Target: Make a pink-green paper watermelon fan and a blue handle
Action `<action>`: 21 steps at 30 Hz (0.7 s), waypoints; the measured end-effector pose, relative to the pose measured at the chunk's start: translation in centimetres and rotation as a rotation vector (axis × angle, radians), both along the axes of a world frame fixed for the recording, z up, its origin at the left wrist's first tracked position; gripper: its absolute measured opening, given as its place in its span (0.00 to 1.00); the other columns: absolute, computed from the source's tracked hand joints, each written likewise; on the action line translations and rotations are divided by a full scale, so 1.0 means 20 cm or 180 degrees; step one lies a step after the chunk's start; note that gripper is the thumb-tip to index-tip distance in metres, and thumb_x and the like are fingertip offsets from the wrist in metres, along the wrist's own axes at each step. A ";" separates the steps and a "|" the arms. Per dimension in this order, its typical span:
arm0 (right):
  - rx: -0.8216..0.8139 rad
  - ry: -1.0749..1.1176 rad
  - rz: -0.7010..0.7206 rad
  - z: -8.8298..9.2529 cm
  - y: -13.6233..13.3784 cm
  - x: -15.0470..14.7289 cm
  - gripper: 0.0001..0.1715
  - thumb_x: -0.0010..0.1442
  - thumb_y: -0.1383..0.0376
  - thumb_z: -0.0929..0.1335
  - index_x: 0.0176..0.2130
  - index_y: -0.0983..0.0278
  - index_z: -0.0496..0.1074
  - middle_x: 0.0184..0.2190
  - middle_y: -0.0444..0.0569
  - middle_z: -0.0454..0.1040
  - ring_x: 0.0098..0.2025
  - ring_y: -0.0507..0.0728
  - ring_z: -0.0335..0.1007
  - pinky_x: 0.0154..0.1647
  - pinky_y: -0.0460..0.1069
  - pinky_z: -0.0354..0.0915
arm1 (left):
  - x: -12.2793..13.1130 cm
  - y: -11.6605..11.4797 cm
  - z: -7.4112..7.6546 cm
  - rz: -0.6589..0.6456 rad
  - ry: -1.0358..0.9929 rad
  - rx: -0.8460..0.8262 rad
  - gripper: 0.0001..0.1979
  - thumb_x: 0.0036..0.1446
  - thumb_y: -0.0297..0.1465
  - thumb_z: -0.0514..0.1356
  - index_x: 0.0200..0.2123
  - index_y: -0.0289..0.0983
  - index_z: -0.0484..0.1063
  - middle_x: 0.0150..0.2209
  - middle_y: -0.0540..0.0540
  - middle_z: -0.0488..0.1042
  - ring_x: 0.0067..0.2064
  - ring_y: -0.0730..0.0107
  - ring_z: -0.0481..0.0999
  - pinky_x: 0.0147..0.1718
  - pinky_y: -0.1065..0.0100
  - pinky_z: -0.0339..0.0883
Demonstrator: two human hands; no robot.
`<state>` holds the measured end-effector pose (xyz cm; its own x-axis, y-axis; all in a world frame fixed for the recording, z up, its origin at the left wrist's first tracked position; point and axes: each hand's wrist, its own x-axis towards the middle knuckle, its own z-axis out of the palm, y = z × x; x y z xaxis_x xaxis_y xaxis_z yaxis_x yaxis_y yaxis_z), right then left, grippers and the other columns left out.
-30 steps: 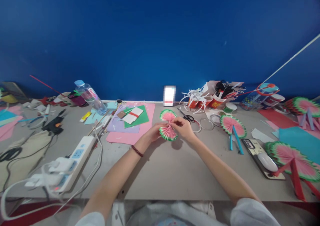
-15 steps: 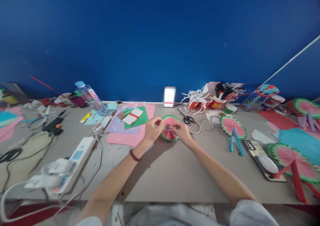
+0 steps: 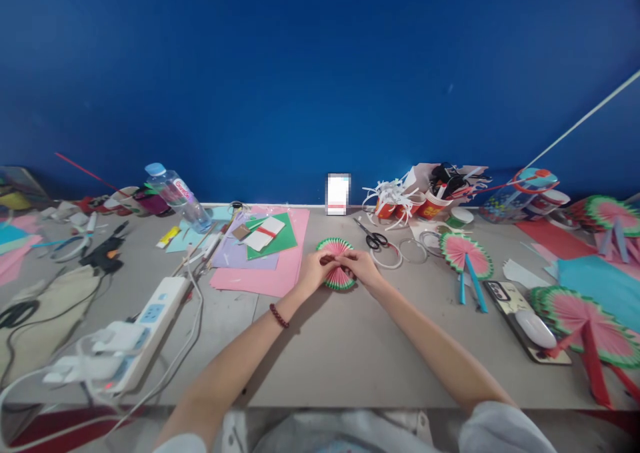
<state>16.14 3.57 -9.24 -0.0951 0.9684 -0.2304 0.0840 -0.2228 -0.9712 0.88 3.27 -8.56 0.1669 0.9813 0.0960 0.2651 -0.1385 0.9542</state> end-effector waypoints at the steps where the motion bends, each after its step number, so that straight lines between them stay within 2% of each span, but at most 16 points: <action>1: -0.0016 0.0017 0.0000 0.00 0.00 0.00 0.16 0.45 0.55 0.72 0.25 0.67 0.72 0.13 0.38 0.63 0.13 0.45 0.55 0.12 0.41 0.51 | 0.00 0.00 -0.01 0.0033 0.0025 0.0001 0.05 0.48 0.31 0.65 0.30 0.36 0.76 0.30 0.45 0.79 0.33 0.62 0.78 0.35 0.64 0.71; 6: -0.0147 0.0121 0.0001 0.02 0.00 0.01 0.18 0.44 0.55 0.72 0.26 0.67 0.73 0.14 0.38 0.64 0.14 0.45 0.55 0.13 0.41 0.52 | 0.01 0.00 -0.05 0.0284 0.0238 0.0352 0.04 0.50 0.31 0.63 0.31 0.38 0.78 0.34 0.45 0.80 0.37 0.62 0.77 0.39 0.63 0.69; 11: -0.0260 0.0235 0.0088 0.03 0.01 0.02 0.18 0.42 0.55 0.73 0.25 0.68 0.73 0.14 0.38 0.63 0.14 0.45 0.54 0.14 0.42 0.50 | 0.01 0.00 -0.07 0.0235 0.0347 0.0628 0.05 0.53 0.32 0.62 0.31 0.40 0.78 0.35 0.46 0.79 0.37 0.64 0.76 0.39 0.64 0.68; 16: -0.0147 0.0090 0.0018 0.03 0.00 0.02 0.17 0.45 0.55 0.71 0.23 0.67 0.72 0.12 0.38 0.61 0.13 0.45 0.50 0.12 0.42 0.45 | 0.00 0.00 -0.05 0.0079 0.0329 0.0561 0.08 0.55 0.33 0.59 0.31 0.39 0.79 0.34 0.45 0.80 0.36 0.64 0.77 0.37 0.66 0.67; 21: -0.0034 0.0014 0.0028 0.02 -0.01 0.01 0.17 0.45 0.54 0.71 0.23 0.67 0.73 0.13 0.39 0.63 0.14 0.45 0.52 0.13 0.42 0.49 | -0.01 -0.01 -0.06 0.0067 0.0471 0.0568 0.07 0.54 0.34 0.61 0.32 0.39 0.78 0.34 0.46 0.79 0.36 0.65 0.76 0.37 0.67 0.66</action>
